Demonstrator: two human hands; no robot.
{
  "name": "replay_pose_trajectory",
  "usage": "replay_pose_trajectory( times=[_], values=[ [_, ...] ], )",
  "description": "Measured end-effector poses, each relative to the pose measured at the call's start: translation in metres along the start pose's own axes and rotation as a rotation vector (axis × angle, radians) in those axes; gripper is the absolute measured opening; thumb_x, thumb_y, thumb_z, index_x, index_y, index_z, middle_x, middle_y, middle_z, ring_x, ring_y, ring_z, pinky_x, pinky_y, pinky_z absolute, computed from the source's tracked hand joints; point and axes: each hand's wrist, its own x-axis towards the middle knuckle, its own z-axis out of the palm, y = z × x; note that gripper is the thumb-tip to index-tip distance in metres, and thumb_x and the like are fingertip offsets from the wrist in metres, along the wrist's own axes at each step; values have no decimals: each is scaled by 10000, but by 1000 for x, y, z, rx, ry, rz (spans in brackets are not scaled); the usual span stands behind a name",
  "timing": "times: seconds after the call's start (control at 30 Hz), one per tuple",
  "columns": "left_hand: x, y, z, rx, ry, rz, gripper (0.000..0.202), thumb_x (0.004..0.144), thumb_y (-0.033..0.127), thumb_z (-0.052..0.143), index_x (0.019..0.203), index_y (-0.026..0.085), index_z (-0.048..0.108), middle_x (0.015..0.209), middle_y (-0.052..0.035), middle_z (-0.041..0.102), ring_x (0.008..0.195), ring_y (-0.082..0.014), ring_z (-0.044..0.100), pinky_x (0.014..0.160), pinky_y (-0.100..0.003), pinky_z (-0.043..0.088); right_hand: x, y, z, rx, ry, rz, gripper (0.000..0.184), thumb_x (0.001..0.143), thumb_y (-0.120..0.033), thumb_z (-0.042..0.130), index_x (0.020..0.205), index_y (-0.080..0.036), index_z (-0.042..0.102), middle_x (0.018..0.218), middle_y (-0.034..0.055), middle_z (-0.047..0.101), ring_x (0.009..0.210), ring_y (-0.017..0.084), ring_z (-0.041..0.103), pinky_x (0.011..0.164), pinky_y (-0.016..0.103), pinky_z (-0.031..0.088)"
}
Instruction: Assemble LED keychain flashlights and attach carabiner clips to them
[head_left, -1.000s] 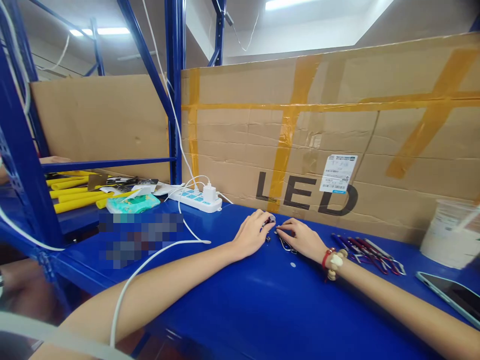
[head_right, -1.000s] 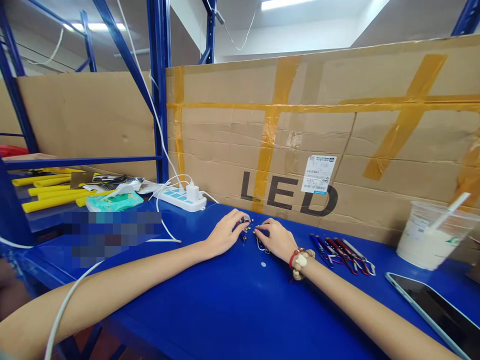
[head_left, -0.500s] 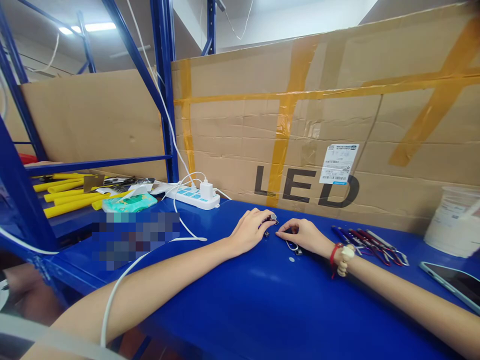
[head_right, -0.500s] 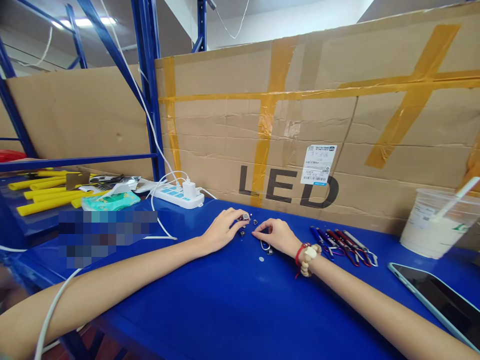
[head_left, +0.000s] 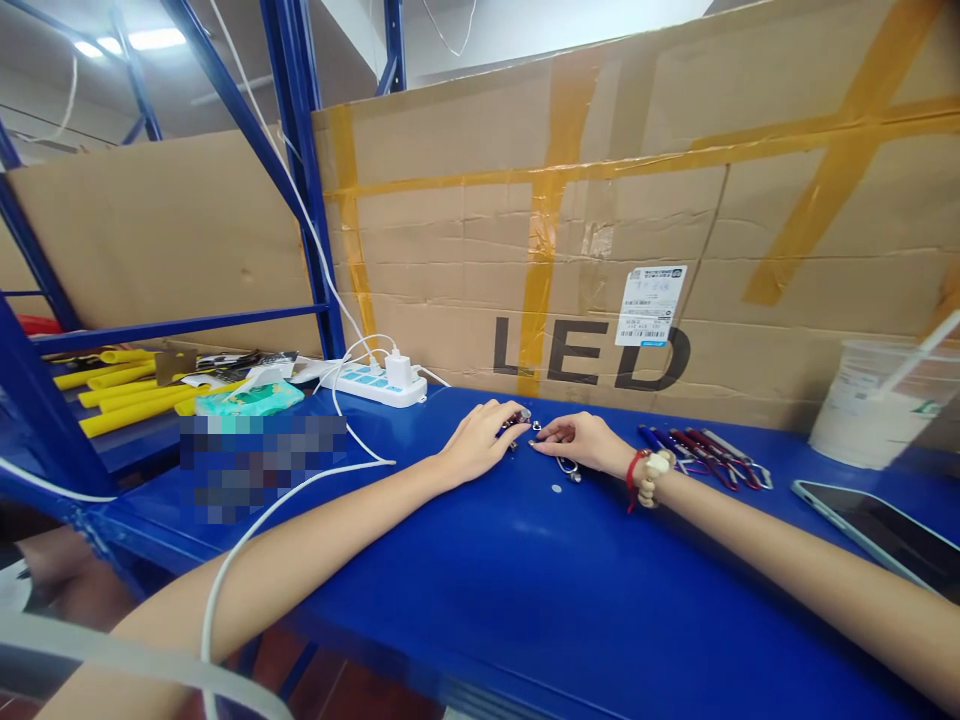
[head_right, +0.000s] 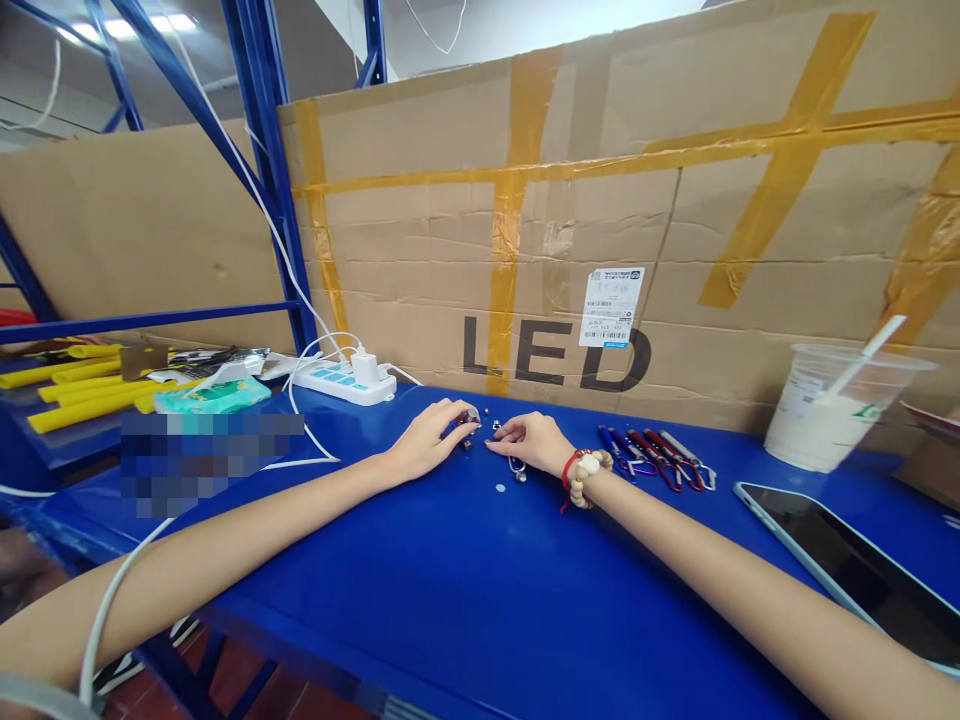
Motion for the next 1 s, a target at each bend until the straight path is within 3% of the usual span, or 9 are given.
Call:
replay_pose_trajectory(
  times=[0.23,0.33,0.5,1.0],
  values=[
    [-3,10,-4,66,-37,58,197,910,325,367,911,202,520,921,-23,609,842,-170,514,784,-299,391,-7,-5,0,-126,80,-80,115,756,-273,618,789,-181,678,843,63,695,809,212,624,703,279,430],
    [-4,18,-6,102,-70,144,213,907,331,369,878,195,530,858,-29,599,788,-168,509,760,-300,390,-10,-8,0,-157,104,-83,98,765,-251,602,781,-184,672,810,69,690,800,229,618,650,283,410],
    [-6,29,-7,136,-138,311,206,899,322,378,897,182,529,861,-37,600,793,-164,500,760,-291,395,-7,-3,1,-114,109,-90,88,755,-211,599,780,-184,678,730,28,684,687,161,617,566,227,387],
    [-6,32,-5,144,-207,404,270,878,296,400,678,158,520,804,-40,579,743,-145,492,727,-295,401,-4,7,14,73,241,-61,143,691,-348,671,728,-217,717,692,-15,693,603,106,579,485,193,330]
  ],
)
